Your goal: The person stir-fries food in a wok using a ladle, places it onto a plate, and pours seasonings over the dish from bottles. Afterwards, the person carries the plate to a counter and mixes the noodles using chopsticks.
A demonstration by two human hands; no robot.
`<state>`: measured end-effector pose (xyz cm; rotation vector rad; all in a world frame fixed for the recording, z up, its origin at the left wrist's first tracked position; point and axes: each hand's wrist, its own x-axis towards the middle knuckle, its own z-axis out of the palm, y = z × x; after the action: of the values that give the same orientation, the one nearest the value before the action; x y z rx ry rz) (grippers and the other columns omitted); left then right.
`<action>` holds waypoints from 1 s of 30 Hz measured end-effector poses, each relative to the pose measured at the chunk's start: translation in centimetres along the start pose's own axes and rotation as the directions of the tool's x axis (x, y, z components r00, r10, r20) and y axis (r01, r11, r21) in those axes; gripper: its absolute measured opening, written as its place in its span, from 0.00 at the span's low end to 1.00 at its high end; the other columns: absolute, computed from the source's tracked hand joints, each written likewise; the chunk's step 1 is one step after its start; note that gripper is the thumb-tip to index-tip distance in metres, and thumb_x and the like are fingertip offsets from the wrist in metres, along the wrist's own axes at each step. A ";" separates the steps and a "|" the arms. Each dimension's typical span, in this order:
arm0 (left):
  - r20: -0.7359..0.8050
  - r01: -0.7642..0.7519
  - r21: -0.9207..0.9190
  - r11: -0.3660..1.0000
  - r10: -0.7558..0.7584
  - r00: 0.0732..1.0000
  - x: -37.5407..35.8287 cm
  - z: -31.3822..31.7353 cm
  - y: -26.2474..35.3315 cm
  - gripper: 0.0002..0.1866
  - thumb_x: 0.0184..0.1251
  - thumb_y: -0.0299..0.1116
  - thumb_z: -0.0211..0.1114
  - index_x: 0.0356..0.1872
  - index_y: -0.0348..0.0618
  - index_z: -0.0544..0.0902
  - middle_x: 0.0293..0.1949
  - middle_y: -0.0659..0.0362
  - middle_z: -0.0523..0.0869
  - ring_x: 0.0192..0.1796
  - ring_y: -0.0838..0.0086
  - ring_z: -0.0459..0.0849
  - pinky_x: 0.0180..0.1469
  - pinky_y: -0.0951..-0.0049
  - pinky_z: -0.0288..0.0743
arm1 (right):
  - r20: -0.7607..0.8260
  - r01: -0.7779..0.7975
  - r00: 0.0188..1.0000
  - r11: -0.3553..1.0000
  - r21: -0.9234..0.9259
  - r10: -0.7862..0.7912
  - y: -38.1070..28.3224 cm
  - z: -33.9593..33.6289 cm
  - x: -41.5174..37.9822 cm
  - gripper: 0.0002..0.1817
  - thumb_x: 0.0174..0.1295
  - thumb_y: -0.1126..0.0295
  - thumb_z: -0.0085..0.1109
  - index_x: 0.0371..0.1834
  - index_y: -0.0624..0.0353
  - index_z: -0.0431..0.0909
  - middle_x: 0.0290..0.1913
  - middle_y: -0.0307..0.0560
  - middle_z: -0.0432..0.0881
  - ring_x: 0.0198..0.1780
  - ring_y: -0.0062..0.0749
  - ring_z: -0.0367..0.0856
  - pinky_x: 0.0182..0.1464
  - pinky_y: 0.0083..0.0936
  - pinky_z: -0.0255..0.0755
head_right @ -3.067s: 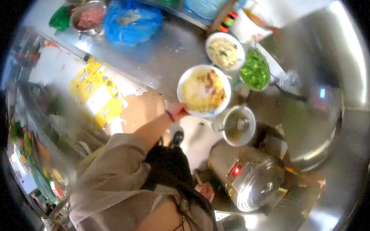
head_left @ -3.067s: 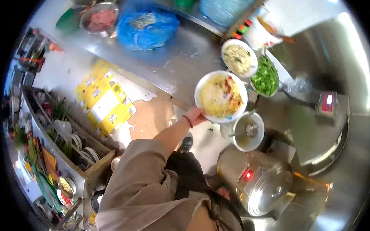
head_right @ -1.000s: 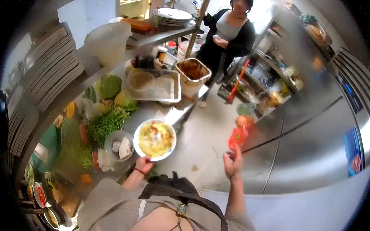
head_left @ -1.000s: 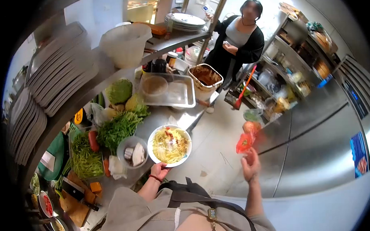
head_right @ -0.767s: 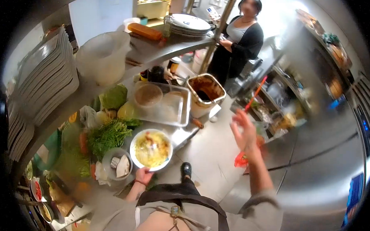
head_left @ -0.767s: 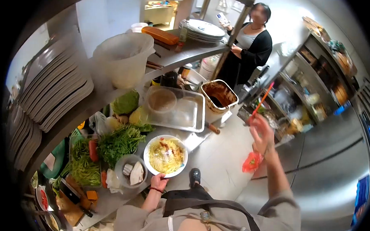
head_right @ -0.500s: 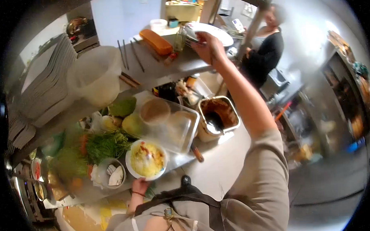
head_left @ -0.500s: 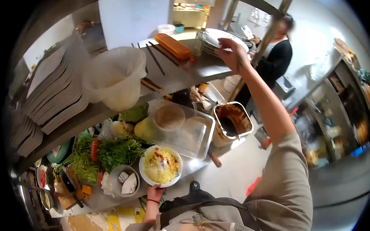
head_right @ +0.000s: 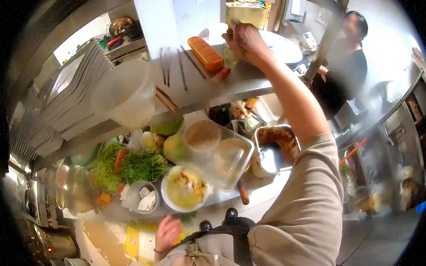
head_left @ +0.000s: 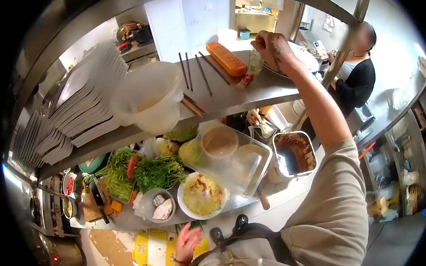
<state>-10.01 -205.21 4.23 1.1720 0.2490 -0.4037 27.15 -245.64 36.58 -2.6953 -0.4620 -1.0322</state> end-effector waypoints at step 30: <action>0.169 -0.535 0.755 0.379 0.676 0.717 -5.2 0.8 9.2 0.22 0.50 0.28 0.73 0.47 0.31 0.79 0.37 0.46 0.86 0.34 0.62 0.86 0.38 0.71 0.78 | 0.236 0.207 0.904 0.848 0.488 -0.356 -33.3 -1.0 -26.0 0.17 0.57 0.58 0.60 0.19 0.59 0.73 0.19 0.51 0.76 0.20 0.48 0.78 0.24 0.41 0.71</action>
<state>-10.75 -201.98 14.34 2.0588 -0.2810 0.3322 -3.95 -220.65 22.68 -2.3998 -1.0522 -0.4512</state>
